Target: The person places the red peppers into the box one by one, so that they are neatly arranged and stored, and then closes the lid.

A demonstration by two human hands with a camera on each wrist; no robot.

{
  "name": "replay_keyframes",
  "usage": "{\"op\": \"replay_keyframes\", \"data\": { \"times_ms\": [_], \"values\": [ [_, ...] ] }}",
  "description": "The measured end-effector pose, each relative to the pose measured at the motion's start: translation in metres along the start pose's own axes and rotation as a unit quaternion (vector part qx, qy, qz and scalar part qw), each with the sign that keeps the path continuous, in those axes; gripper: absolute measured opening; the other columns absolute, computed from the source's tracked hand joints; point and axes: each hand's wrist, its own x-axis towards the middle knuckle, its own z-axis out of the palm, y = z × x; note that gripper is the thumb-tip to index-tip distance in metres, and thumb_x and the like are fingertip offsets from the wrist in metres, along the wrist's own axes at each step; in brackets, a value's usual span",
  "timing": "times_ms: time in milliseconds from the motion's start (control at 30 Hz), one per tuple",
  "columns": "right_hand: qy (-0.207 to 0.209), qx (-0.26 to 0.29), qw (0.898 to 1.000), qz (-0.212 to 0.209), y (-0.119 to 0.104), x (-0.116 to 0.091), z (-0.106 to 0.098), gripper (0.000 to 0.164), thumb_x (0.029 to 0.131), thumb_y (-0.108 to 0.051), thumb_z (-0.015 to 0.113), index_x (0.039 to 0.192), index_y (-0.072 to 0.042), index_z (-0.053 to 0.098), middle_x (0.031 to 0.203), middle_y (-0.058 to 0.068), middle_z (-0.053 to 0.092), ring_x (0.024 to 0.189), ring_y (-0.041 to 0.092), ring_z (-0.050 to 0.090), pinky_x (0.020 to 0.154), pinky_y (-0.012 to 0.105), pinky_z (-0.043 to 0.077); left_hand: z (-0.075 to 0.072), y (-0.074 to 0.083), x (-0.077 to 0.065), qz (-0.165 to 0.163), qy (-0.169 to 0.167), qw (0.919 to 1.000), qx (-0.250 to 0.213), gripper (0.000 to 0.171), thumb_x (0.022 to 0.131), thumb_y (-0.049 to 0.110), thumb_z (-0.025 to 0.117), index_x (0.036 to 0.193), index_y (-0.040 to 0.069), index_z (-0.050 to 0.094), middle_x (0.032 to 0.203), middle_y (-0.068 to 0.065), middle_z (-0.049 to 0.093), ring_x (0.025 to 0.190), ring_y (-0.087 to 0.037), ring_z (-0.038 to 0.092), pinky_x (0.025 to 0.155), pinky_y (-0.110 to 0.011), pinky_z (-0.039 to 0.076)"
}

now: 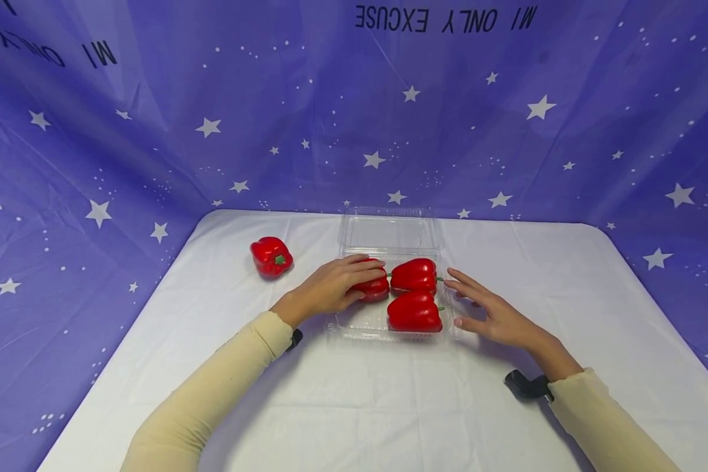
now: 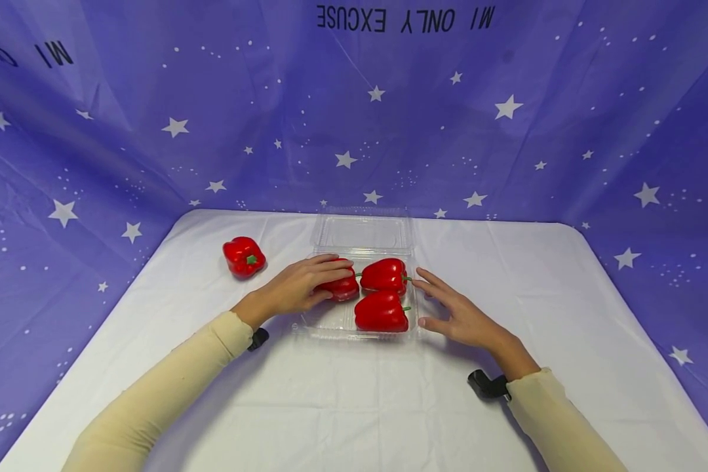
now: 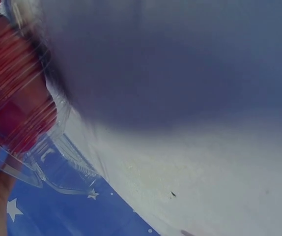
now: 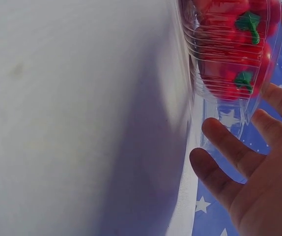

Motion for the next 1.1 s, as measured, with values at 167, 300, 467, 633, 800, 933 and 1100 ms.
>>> {"op": "replay_keyframes", "data": {
  "times_ms": [167, 300, 467, 633, 800, 933, 1100],
  "values": [
    [-0.002, -0.002, 1.000, 0.003, -0.002, 0.001, -0.001, 0.069, 0.089, -0.019, 0.072, 0.149, -0.004, 0.041, 0.164, 0.017, 0.025, 0.125, 0.037, 0.058, 0.096, 0.060, 0.052, -0.001, 0.000, 0.000, -0.018, -0.007, 0.9998, -0.002, 0.056, 0.087, 0.013, 0.072, 0.141, 0.018, 0.056, 0.150, -0.003, 0.053, 0.141, -0.030, 0.047, 0.119, -0.044, 0.038],
    [-0.001, 0.000, 1.000, 0.008, -0.004, 0.001, -0.001, 0.070, 0.089, -0.019, 0.072, 0.150, -0.006, 0.041, 0.163, 0.017, 0.026, 0.125, 0.037, 0.058, 0.096, 0.060, 0.052, -0.002, 0.002, 0.000, -0.026, -0.005, 0.9996, -0.001, 0.059, 0.087, 0.014, 0.073, 0.142, 0.018, 0.055, 0.151, -0.004, 0.051, 0.142, -0.030, 0.045, 0.119, -0.044, 0.038],
    [-0.002, -0.003, 1.000, 0.007, -0.003, 0.001, -0.001, 0.070, 0.089, -0.019, 0.072, 0.150, -0.006, 0.041, 0.163, 0.017, 0.025, 0.124, 0.037, 0.058, 0.096, 0.059, 0.052, -0.008, 0.005, -0.002, -0.040, 0.002, 0.9992, -0.005, 0.059, 0.086, 0.012, 0.073, 0.142, 0.017, 0.056, 0.152, -0.004, 0.051, 0.144, -0.029, 0.044, 0.118, -0.045, 0.039],
    [0.000, -0.009, 1.000, 0.005, -0.002, 0.000, 0.000, 0.070, 0.088, -0.019, 0.073, 0.149, -0.005, 0.042, 0.163, 0.018, 0.026, 0.123, 0.035, 0.060, 0.095, 0.059, 0.053, -0.012, 0.006, -0.007, -0.052, 0.005, 0.9986, -0.003, 0.059, 0.085, 0.011, 0.073, 0.141, 0.016, 0.056, 0.152, -0.005, 0.050, 0.143, -0.029, 0.044, 0.116, -0.045, 0.041],
    [-0.001, -0.006, 1.000, 0.007, -0.001, -0.001, 0.001, 0.070, 0.088, -0.019, 0.072, 0.149, -0.005, 0.042, 0.163, 0.017, 0.026, 0.123, 0.036, 0.060, 0.095, 0.059, 0.053, -0.017, 0.004, -0.016, -0.061, 0.005, 0.9981, -0.001, 0.058, 0.087, 0.015, 0.072, 0.142, 0.016, 0.055, 0.153, -0.004, 0.049, 0.145, -0.029, 0.042, 0.117, -0.046, 0.040],
    [-0.005, -0.007, 1.000, 0.003, 0.000, -0.001, 0.002, 0.069, 0.089, -0.020, 0.072, 0.149, -0.005, 0.041, 0.163, 0.017, 0.026, 0.123, 0.036, 0.060, 0.095, 0.059, 0.053, -0.031, -0.004, -0.031, -0.074, 0.028, 0.9968, 0.010, 0.056, 0.089, 0.019, 0.068, 0.143, 0.015, 0.055, 0.154, -0.004, 0.048, 0.144, -0.029, 0.043, 0.117, -0.050, 0.039],
    [-0.001, -0.016, 1.000, 0.005, -0.001, 0.000, 0.000, 0.070, 0.089, -0.020, 0.072, 0.149, -0.006, 0.042, 0.163, 0.017, 0.027, 0.123, 0.034, 0.060, 0.095, 0.058, 0.054, -0.063, -0.021, -0.055, -0.094, 0.088, 0.9914, 0.020, 0.053, 0.087, 0.013, 0.071, 0.138, 0.011, 0.059, 0.150, -0.009, 0.052, 0.140, -0.032, 0.047, 0.116, -0.052, 0.039]
  ]
}}
